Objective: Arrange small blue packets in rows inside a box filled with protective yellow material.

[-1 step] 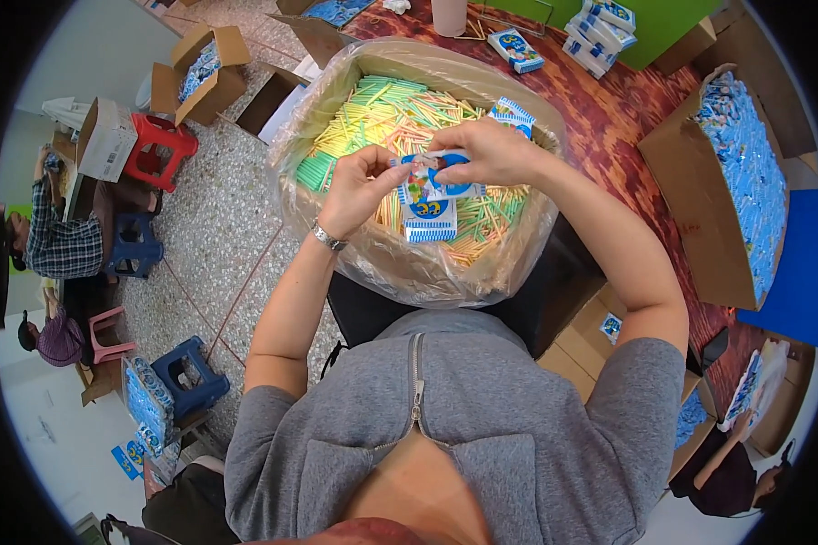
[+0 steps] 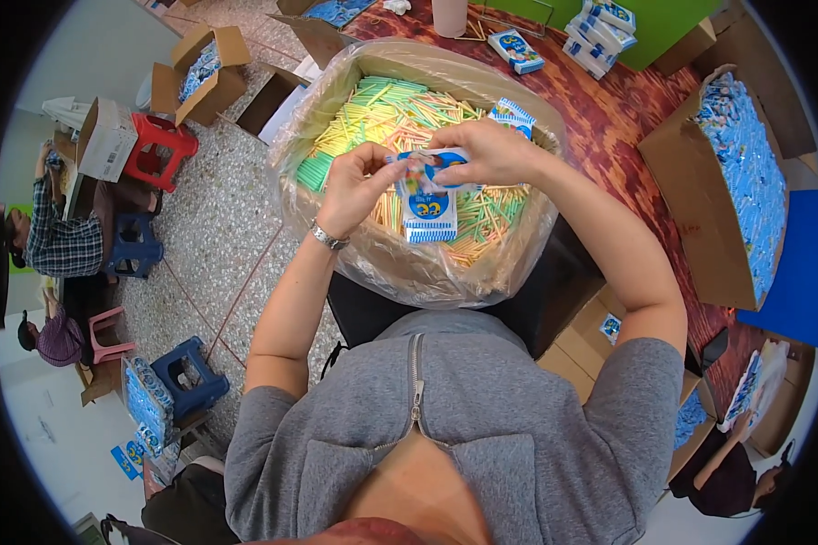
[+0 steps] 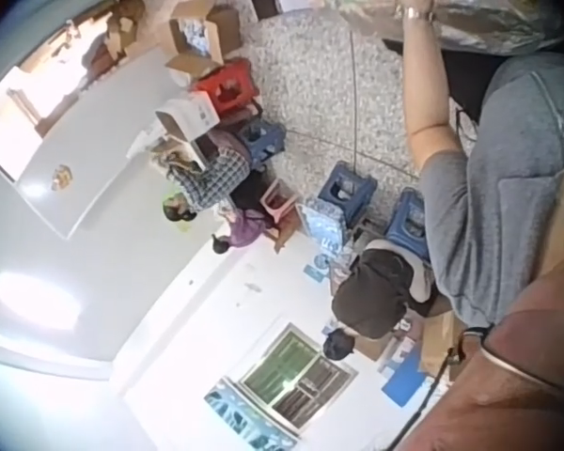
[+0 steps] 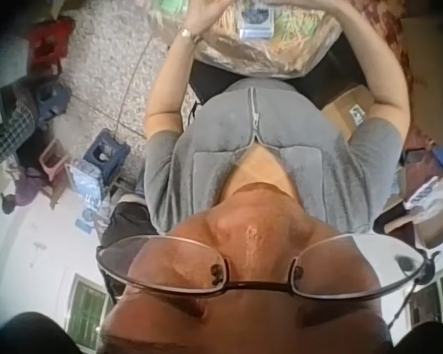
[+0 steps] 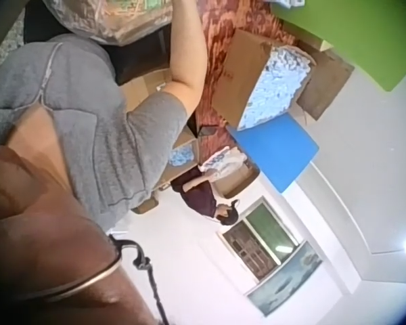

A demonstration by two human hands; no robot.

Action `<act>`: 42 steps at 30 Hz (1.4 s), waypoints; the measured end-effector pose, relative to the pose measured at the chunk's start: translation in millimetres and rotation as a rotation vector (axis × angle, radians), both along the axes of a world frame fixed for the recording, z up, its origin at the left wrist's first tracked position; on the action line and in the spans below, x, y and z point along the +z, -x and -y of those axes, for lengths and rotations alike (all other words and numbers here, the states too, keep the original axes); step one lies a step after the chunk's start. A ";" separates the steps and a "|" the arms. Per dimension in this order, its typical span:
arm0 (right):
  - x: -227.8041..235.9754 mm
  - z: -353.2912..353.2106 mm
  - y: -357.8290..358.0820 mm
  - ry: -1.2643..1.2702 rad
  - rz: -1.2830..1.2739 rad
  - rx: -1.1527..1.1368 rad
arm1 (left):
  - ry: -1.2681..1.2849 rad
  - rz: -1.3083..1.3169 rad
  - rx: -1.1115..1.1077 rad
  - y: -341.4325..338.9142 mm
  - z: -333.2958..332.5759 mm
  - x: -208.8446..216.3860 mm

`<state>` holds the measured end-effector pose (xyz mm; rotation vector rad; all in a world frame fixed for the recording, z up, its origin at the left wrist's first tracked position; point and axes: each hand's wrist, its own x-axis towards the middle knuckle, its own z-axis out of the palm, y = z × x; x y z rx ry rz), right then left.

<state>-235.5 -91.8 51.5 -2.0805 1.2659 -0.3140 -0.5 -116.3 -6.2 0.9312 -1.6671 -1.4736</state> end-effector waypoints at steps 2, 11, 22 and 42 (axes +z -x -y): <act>-5.1 1.1 2.9 0.049 0.042 0.004 | -0.089 -0.074 0.051 -4.1 1.5 -1.7; 7.9 -3.1 -21.2 0.346 0.030 0.099 | 0.371 0.296 -0.142 -2.3 -10.6 10.7; 3.3 0.4 -29.7 0.018 0.272 0.040 | 0.043 0.239 -0.016 -2.9 -14.7 -16.6; -27.0 32.3 -42.4 -0.173 0.762 -0.389 | -0.255 -0.595 0.339 0.0 -5.7 6.1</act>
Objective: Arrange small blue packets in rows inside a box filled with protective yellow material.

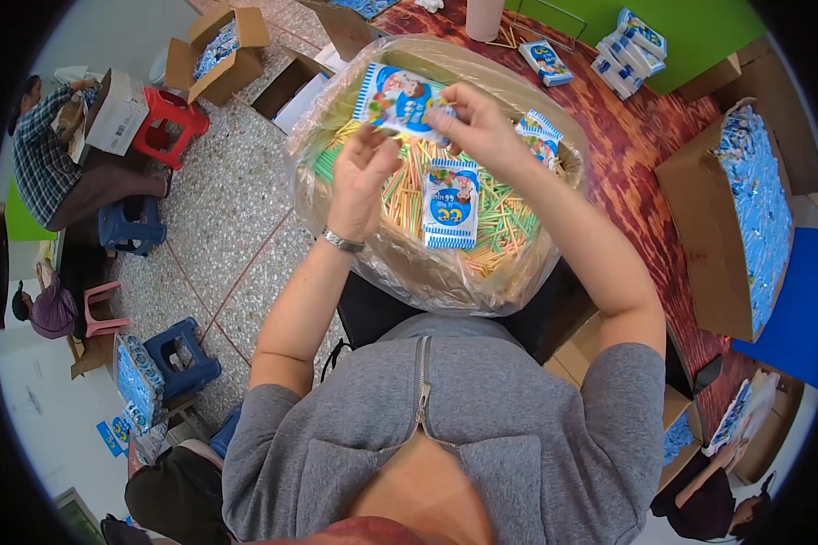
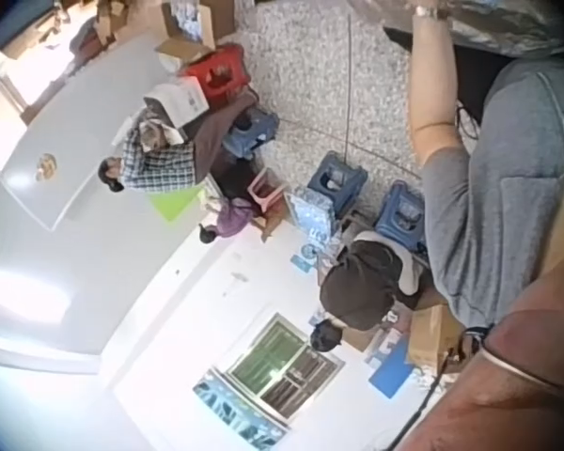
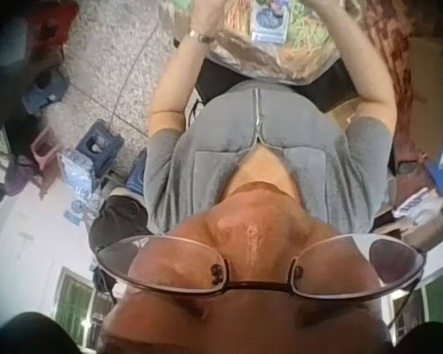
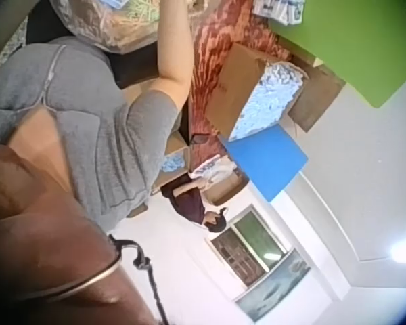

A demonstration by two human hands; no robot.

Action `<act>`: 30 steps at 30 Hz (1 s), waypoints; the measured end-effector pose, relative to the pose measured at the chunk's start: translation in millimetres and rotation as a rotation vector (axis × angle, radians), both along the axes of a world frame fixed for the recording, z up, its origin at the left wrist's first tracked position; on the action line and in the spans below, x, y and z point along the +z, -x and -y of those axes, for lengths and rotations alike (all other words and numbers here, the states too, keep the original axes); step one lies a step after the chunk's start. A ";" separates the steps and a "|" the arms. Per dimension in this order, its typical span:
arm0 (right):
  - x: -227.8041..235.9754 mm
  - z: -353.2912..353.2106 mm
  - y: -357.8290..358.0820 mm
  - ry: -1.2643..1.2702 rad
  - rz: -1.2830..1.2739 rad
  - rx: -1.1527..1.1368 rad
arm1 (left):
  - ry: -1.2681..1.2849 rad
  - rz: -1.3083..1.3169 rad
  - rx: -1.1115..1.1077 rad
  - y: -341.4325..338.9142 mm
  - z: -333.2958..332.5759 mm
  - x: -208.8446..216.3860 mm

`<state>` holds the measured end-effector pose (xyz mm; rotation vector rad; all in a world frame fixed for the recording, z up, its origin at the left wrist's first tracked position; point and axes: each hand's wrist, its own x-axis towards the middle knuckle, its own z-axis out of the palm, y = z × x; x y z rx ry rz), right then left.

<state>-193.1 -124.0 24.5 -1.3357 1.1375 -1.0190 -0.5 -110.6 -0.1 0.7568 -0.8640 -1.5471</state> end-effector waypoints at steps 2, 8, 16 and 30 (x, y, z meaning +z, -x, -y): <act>-1.5 -11.7 -11.1 -0.031 -0.009 0.074 | 0.009 0.035 -0.061 1.6 2.4 -12.1; 36.6 1.9 0.4 0.541 -0.521 0.145 | 0.566 1.074 -0.189 -12.3 6.7 -3.4; 45.9 9.4 -4.0 0.514 -0.605 0.286 | 0.256 0.682 -0.166 -7.1 13.6 -0.3; -36.1 62.6 -5.1 0.042 -1.482 0.287 | 0.172 0.536 0.036 -30.0 22.9 -27.1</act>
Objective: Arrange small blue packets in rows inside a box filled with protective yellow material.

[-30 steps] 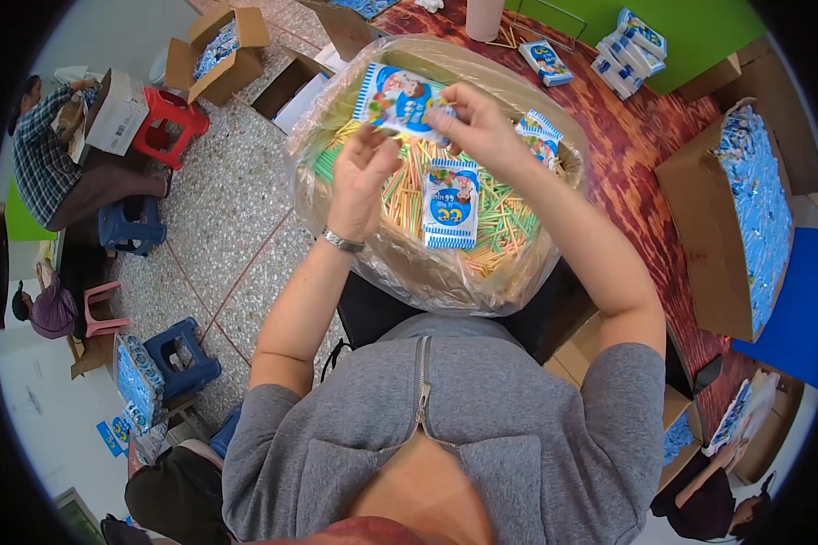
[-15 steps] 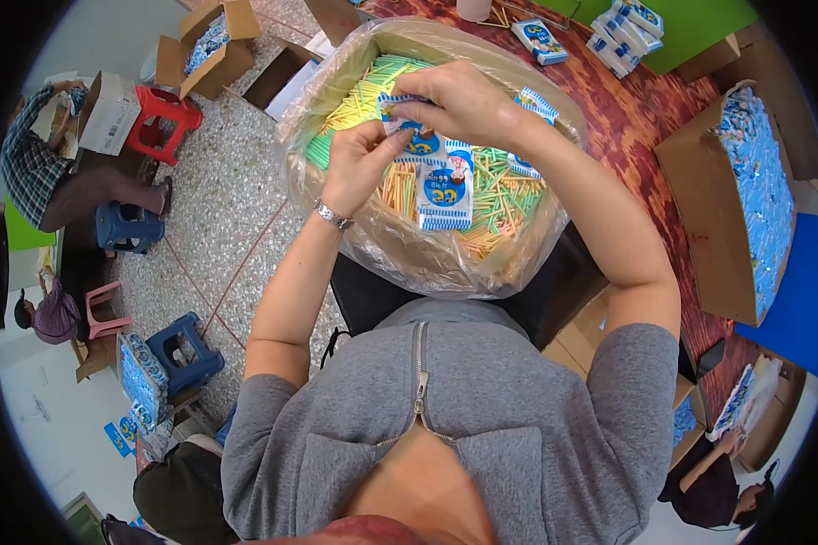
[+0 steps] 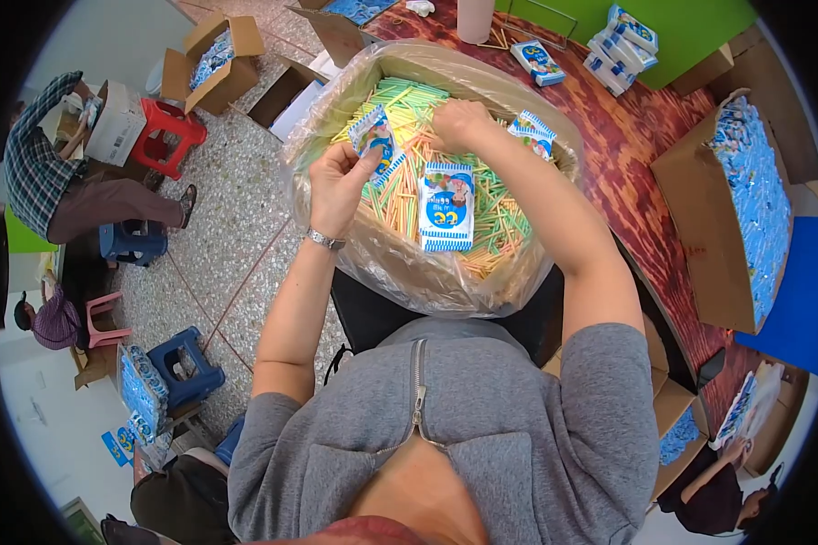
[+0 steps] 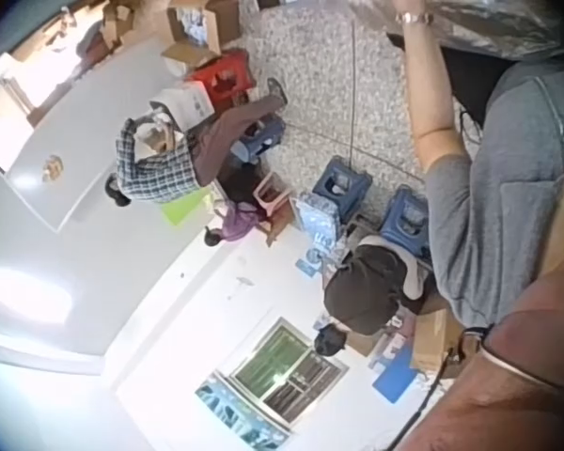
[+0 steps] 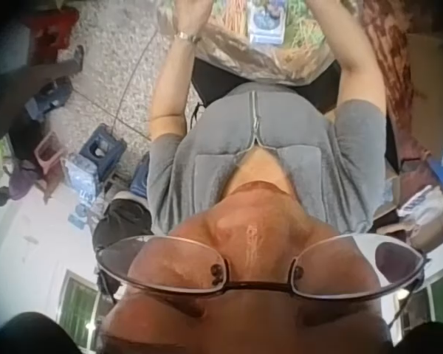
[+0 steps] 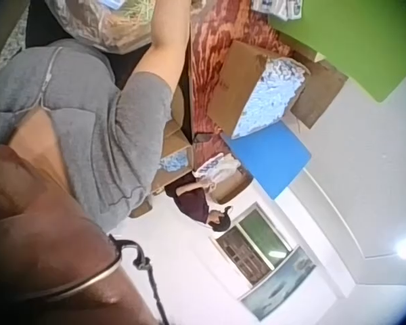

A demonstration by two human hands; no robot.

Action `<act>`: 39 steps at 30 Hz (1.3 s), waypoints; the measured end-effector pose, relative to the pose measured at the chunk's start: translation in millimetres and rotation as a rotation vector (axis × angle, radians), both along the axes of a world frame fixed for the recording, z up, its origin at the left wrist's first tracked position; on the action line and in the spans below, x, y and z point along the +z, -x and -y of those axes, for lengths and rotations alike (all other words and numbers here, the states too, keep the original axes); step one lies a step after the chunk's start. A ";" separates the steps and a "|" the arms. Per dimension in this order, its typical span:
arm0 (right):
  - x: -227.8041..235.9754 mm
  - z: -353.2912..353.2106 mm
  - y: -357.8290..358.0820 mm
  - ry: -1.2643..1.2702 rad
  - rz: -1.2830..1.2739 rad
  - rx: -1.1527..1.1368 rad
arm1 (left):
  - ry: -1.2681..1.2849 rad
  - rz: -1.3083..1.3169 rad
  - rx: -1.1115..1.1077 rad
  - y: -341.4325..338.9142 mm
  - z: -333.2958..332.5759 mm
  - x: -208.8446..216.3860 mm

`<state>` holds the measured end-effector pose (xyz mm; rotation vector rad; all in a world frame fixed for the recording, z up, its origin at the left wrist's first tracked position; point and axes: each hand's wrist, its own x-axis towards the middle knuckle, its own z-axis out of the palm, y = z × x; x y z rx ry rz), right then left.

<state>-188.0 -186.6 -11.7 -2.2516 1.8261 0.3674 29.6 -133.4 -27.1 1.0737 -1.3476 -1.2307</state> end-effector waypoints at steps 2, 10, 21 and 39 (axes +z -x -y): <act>-0.5 0.7 1.9 -0.094 -0.051 0.053 | -0.005 -0.005 0.000 -1.7 1.1 -1.6; -18.3 -1.5 11.1 -0.047 -0.075 0.060 | -0.011 -0.022 0.009 1.3 1.9 -1.5; 0.2 -18.8 45.1 0.314 0.318 0.093 | -0.120 -0.227 -0.073 15.9 9.1 0.2; -18.3 -62.4 43.4 -0.813 1.806 -0.527 | -0.520 -0.730 -0.153 106.7 12.4 14.1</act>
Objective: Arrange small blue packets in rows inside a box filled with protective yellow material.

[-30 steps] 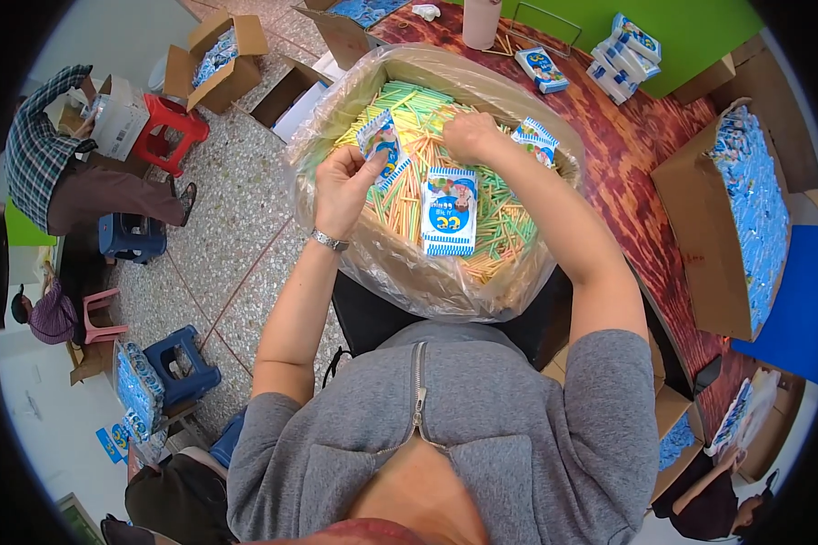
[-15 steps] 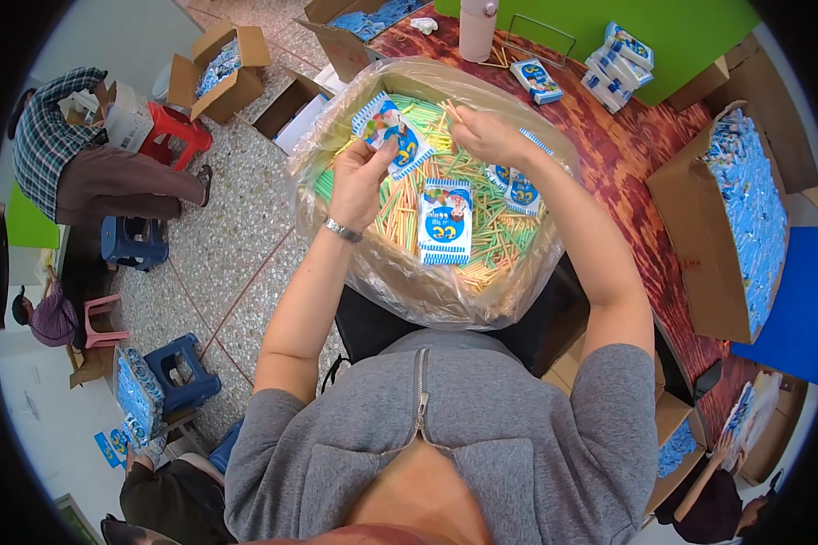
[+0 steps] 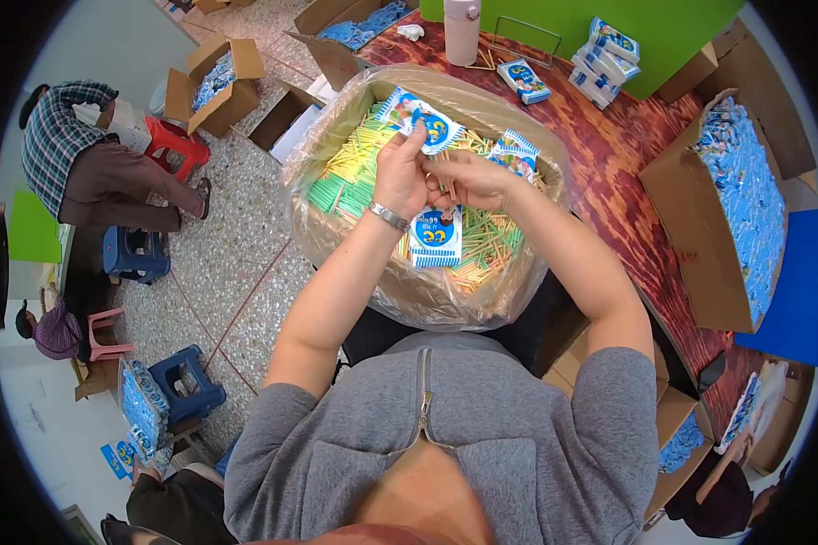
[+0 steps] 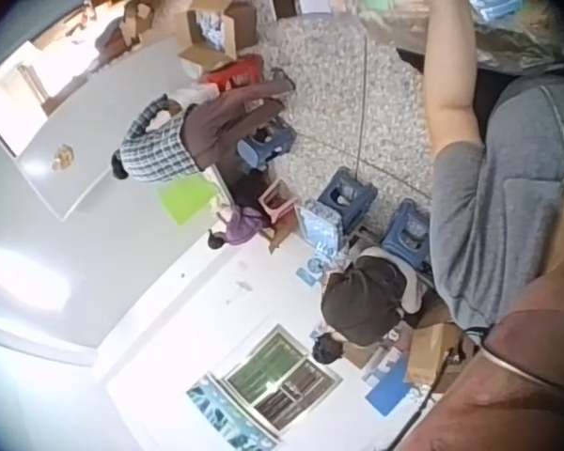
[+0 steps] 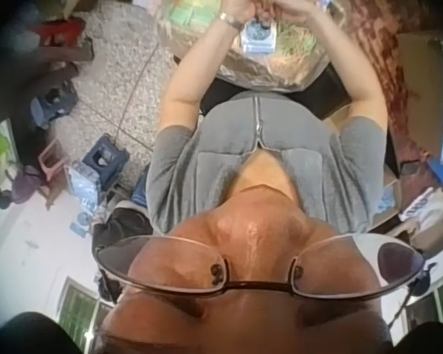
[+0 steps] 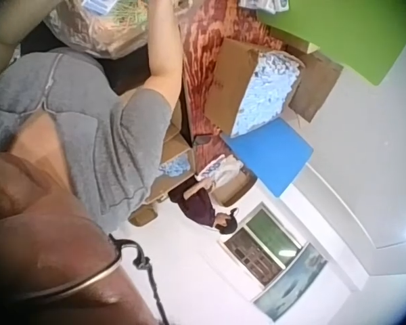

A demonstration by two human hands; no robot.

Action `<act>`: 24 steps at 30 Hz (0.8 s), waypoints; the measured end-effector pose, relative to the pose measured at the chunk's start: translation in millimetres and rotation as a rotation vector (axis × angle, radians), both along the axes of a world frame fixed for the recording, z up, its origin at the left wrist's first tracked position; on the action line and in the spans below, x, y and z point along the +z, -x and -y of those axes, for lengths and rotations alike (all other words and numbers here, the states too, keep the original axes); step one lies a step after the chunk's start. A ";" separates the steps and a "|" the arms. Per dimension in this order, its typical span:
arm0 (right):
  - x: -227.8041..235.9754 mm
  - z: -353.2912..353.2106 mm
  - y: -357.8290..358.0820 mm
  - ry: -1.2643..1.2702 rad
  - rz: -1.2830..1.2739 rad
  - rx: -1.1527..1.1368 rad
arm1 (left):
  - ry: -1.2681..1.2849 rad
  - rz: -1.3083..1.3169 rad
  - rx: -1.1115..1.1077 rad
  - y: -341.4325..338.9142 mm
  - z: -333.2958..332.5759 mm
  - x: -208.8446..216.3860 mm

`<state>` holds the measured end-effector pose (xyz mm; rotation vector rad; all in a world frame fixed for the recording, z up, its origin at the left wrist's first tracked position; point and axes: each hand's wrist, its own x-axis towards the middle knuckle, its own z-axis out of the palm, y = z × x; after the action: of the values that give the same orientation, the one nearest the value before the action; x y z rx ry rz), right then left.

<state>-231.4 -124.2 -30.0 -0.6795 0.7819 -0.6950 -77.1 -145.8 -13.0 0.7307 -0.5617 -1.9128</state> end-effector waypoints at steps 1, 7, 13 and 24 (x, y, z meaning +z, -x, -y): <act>-13.0 0.4 7.4 0.106 -0.066 0.052 | 0.040 0.026 -0.026 2.7 -5.3 5.6; 70.3 -8.8 10.8 0.173 -0.391 -0.008 | 0.426 0.471 0.059 -55.7 5.0 -4.9; 150.1 5.5 9.1 0.864 -1.178 0.517 | 0.742 1.020 -0.018 -67.7 -10.4 4.5; 169.1 19.7 -29.8 1.288 -1.637 0.862 | 0.745 1.103 -0.106 -74.6 -8.4 11.9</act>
<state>-201.6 -143.9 139.2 -2.7160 1.2495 0.4863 -2.5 -137.4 -1.1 1.1998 -1.8760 -1.0675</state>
